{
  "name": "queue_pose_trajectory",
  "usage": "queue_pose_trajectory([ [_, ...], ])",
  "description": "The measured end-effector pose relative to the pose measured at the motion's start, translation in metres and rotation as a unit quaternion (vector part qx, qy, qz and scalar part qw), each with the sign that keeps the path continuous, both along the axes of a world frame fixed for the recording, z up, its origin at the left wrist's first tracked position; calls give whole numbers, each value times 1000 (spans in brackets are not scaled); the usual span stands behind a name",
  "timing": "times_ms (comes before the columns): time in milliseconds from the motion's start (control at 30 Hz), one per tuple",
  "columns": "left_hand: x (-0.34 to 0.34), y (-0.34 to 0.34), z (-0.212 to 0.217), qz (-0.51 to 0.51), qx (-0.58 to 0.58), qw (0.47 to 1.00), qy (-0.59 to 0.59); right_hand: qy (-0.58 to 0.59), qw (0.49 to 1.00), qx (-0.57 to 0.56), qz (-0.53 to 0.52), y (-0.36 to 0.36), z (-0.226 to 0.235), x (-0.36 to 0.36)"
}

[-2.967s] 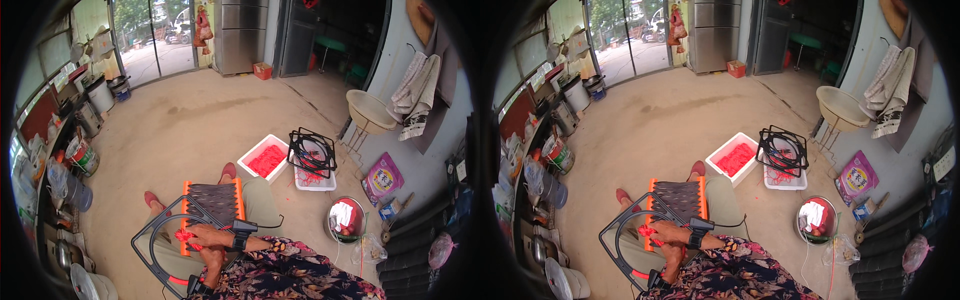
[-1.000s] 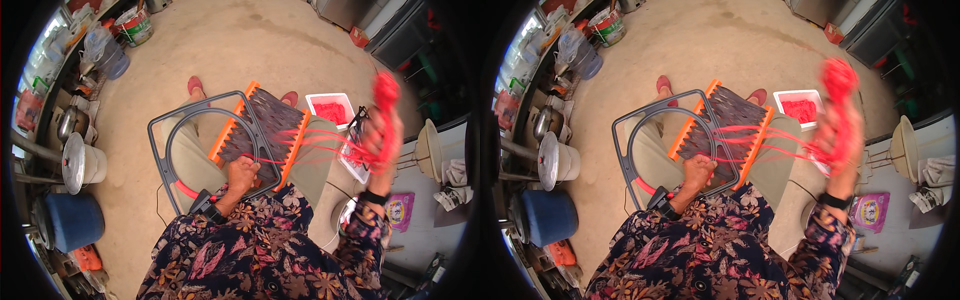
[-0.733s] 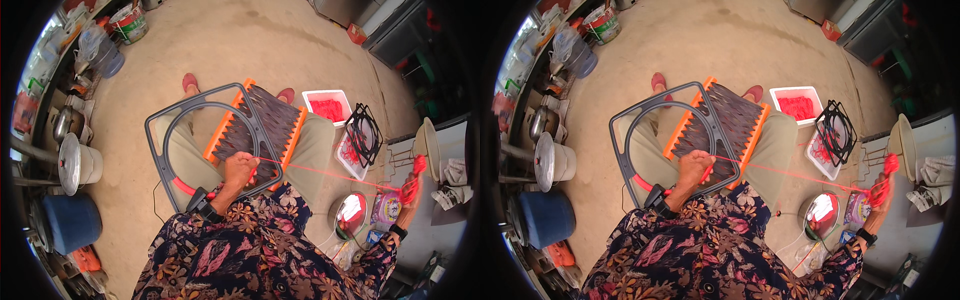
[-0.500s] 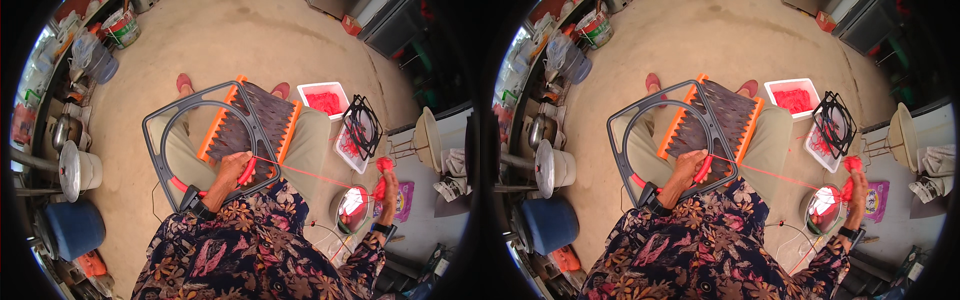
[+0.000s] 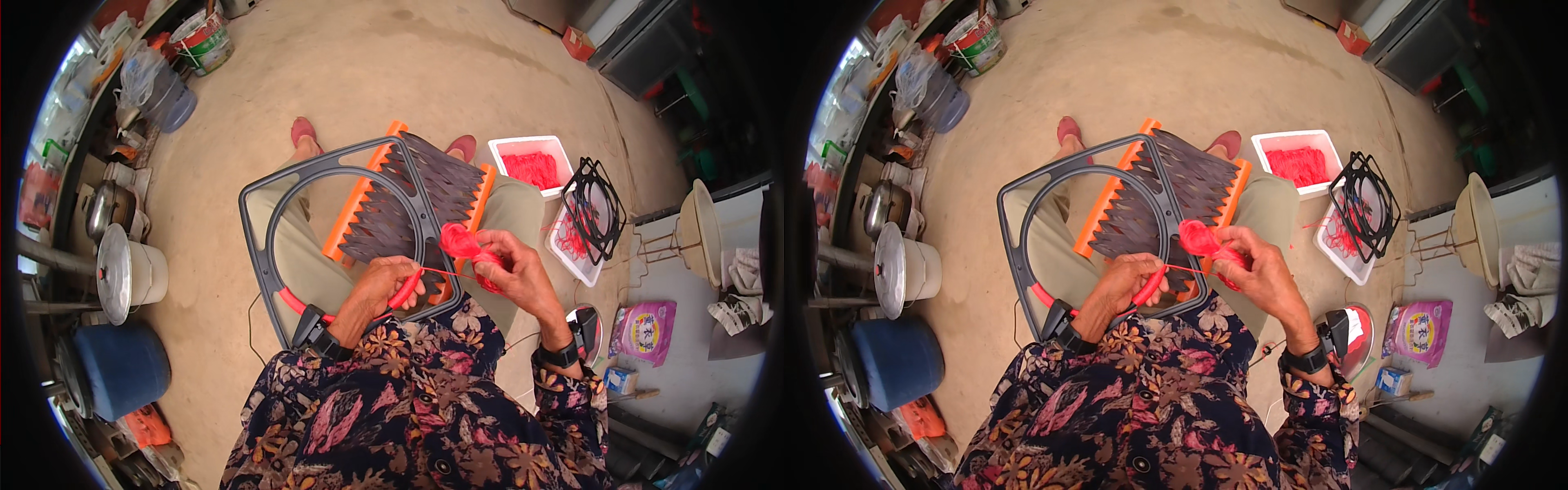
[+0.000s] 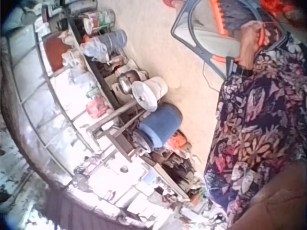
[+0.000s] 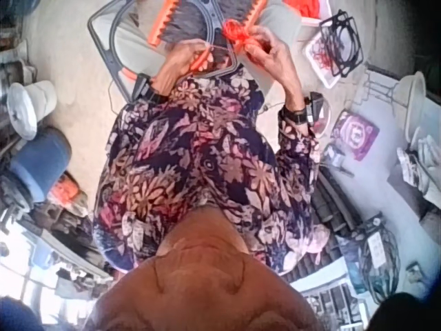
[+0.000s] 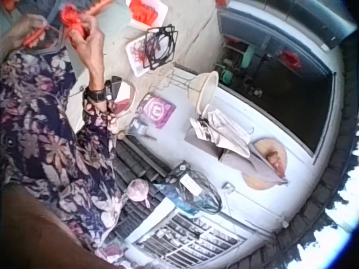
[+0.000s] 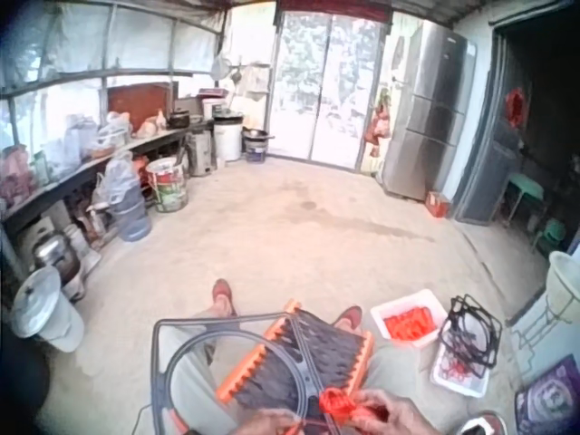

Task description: The person is winding red thread around a black plastic frame.

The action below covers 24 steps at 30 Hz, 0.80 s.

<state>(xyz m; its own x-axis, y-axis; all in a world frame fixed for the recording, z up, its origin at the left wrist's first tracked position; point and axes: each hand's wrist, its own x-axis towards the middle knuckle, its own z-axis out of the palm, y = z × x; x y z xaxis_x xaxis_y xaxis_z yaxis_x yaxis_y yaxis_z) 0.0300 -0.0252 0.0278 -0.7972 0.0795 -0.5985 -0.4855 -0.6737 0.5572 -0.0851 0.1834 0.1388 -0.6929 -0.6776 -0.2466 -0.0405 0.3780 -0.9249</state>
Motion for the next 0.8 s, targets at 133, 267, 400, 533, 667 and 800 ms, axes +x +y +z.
queue_pose_trajectory([
  [133, 2, 6, 2, 15, -29, 999, 16, 129, 990, 59, 15, -17, -1, 7],
  [267, 1, 11, 5, 61, -86, 994, 8, 313, 942, 96, 69, -30, -6, 22],
  [400, 0, 12, 3, 103, -125, 987, 16, 339, 914, 187, 123, -35, -8, 40],
  [533, -3, 18, 2, 126, -174, 976, 20, 377, 894, 213, 117, -54, -27, 43],
  [667, -5, 17, -1, 141, -223, 964, 15, 354, 900, 218, 126, -55, -31, 43],
  [800, -3, 8, 3, 158, -223, 962, 7, 253, 958, 136, 12, -30, 3, 34],
])
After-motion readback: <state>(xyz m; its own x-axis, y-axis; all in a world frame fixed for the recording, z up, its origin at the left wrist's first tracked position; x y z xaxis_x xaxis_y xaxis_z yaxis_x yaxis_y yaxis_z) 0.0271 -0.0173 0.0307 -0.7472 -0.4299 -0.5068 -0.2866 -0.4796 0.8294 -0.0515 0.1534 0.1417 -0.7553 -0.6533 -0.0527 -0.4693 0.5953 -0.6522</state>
